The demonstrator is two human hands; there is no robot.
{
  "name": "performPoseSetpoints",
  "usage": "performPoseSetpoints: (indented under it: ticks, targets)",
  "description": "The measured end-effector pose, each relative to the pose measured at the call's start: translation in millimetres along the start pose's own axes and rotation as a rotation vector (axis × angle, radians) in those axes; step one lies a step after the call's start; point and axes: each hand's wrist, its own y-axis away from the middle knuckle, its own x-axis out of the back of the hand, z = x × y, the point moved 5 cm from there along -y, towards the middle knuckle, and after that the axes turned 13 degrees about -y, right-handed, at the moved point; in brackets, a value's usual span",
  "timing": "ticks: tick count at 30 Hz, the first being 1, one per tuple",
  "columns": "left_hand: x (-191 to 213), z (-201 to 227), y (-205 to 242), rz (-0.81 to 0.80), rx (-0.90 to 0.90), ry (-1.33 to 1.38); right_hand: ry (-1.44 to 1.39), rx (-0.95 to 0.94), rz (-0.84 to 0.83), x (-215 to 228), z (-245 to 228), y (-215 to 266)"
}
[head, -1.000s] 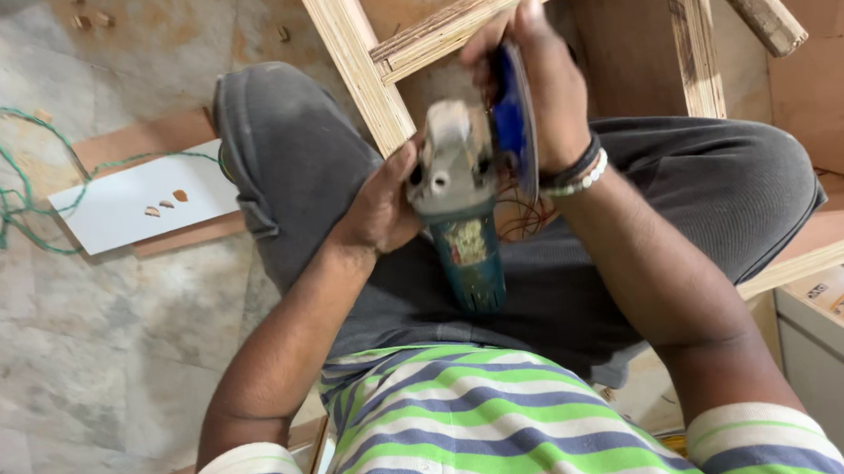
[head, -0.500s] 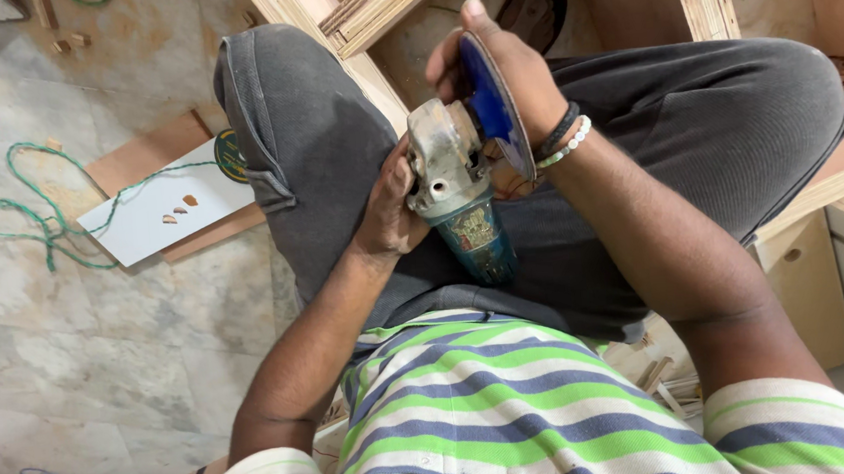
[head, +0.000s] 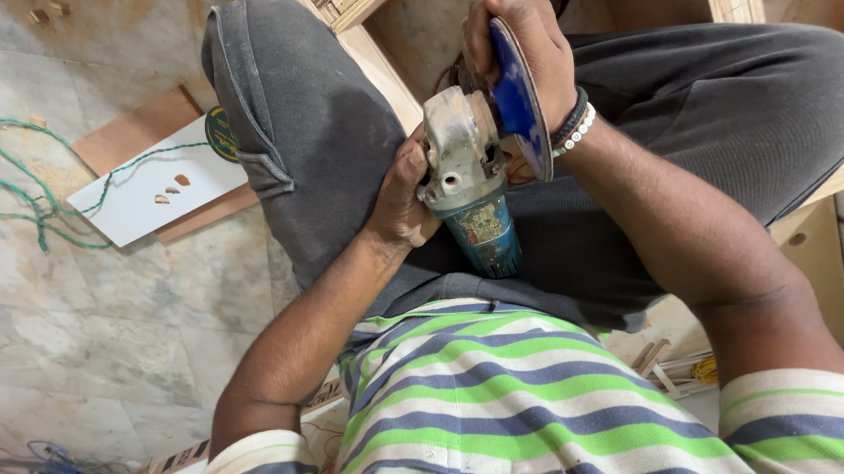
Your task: The person uses an angle grinder to sand the edges of a wooden cabinet frame and replaces the sanding disc by hand.
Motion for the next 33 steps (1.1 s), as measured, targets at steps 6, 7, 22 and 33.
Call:
performPoseSetpoints:
  ticks: [6,7,22,33]
  targets:
    - [14,-20,7,0.044,0.130,0.187,0.220,0.211,-0.063,-7,-7,-1]
    - [18,-23,2,0.034,0.129,0.214,0.234,0.243,-0.084,-7,-11,-3]
    - [36,-19,5,-0.079,0.037,0.177,0.285,0.103,0.097,-16,-11,-3]
    - [35,-12,0,-0.093,0.029,0.105,0.769,0.790,-0.533,-75,-94,7]
